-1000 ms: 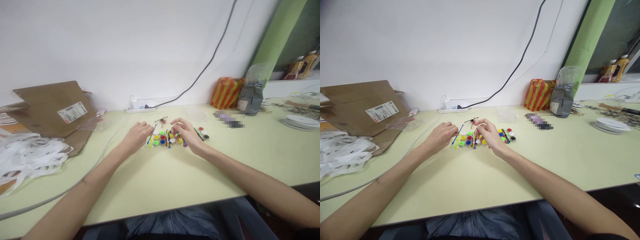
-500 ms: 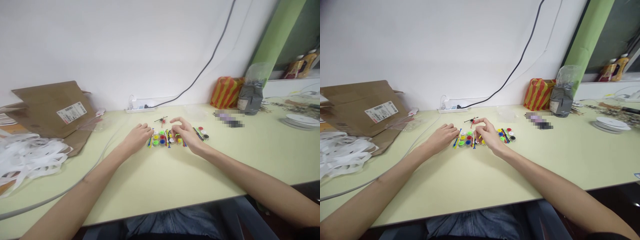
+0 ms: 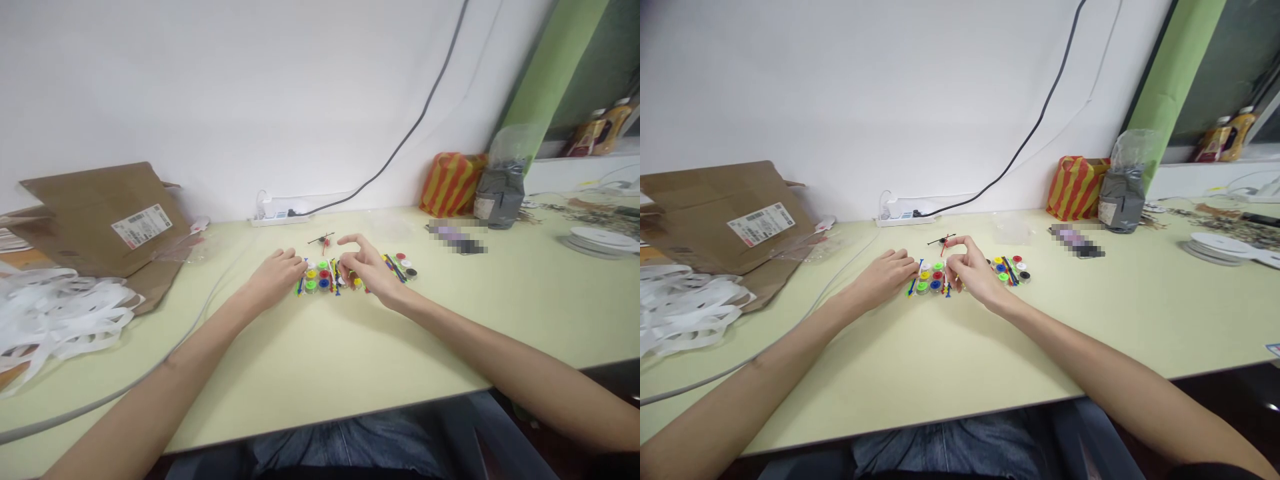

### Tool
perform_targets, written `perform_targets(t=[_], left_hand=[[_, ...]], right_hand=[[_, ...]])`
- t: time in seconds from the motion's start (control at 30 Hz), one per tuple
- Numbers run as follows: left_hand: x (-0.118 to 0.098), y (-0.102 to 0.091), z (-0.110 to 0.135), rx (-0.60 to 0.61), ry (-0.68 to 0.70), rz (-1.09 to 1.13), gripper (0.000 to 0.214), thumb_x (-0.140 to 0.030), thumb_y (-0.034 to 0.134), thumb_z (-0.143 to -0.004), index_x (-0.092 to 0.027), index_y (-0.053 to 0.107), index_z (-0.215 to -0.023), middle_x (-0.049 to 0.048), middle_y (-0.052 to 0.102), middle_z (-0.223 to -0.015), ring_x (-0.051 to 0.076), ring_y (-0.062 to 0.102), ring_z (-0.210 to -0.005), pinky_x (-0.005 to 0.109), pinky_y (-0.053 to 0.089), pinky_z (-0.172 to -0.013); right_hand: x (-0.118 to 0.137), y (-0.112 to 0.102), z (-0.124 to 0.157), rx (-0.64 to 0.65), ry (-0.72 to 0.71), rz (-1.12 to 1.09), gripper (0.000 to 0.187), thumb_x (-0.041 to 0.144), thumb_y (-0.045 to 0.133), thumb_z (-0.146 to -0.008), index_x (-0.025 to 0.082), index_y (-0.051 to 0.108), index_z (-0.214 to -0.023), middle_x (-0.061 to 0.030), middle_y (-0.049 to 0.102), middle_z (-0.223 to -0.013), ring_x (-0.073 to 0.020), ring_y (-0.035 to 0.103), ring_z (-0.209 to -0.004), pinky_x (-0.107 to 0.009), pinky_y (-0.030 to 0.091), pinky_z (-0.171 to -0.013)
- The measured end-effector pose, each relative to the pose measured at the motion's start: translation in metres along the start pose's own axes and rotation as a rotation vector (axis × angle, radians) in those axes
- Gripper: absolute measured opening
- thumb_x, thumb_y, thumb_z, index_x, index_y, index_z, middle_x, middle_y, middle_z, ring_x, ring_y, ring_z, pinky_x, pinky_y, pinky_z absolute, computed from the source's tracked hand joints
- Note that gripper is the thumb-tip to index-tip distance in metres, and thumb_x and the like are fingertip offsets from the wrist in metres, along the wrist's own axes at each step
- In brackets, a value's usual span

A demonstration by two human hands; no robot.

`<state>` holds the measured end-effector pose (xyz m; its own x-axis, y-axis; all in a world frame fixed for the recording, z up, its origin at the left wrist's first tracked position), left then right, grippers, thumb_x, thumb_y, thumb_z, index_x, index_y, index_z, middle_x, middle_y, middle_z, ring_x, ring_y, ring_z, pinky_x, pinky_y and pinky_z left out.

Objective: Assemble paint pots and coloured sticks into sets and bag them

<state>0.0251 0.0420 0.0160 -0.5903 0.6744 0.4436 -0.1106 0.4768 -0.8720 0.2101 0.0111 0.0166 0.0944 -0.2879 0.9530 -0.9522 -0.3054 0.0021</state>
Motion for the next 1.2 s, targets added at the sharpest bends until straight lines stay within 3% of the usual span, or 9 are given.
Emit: perform_targets(t=[0.4,0.93,1.2], left_hand=[[0.0,0.0,0.0,-0.048,-0.027,0.094,0.019,-0.014,0.053,-0.095,-0.02,0.058,-0.079,0.0074,0.067,-0.079,0.026,0.055,-0.087,0.037,0.033,-0.072],[-0.001,-0.002,0.0,-0.036,-0.024,0.075,0.019,-0.018,0.052,-0.098,-0.019,0.059,-0.08,0.0075,0.068,-0.079,0.025,0.056,-0.087,0.037,0.034,-0.073],[0.006,-0.01,0.0,-0.061,-0.126,0.045,0.02,-0.017,0.047,-0.099,-0.019,0.061,-0.085,0.0085,0.069,-0.081,0.026,0.056,-0.086,0.038,0.035,-0.074]], right_hand=[[0.001,0.003,0.0,0.076,-0.025,0.046,0.03,0.029,0.052,-0.086,0.025,0.041,-0.114,0.0103,0.056,-0.059,-0.0095,0.049,-0.046,-0.019,0.039,-0.046],[0.0,0.005,0.002,0.087,0.058,0.031,0.031,0.024,0.051,-0.082,0.025,0.044,-0.113,0.0097,0.056,-0.058,-0.01,0.048,-0.048,-0.019,0.038,-0.046],[0.001,0.0,-0.001,0.062,0.023,0.089,0.031,0.026,0.051,-0.083,0.025,0.043,-0.113,0.0097,0.056,-0.06,-0.0102,0.048,-0.049,-0.019,0.039,-0.046]])
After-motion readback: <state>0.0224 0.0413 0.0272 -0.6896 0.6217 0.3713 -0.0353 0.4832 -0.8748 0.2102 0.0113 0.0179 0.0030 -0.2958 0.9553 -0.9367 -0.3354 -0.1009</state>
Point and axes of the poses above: each hand's wrist, its own z-axis away from the middle knuckle, its own y-axis out of the palm, x = y × z, the point moved 5 cm from there along -z, towards the middle knuckle
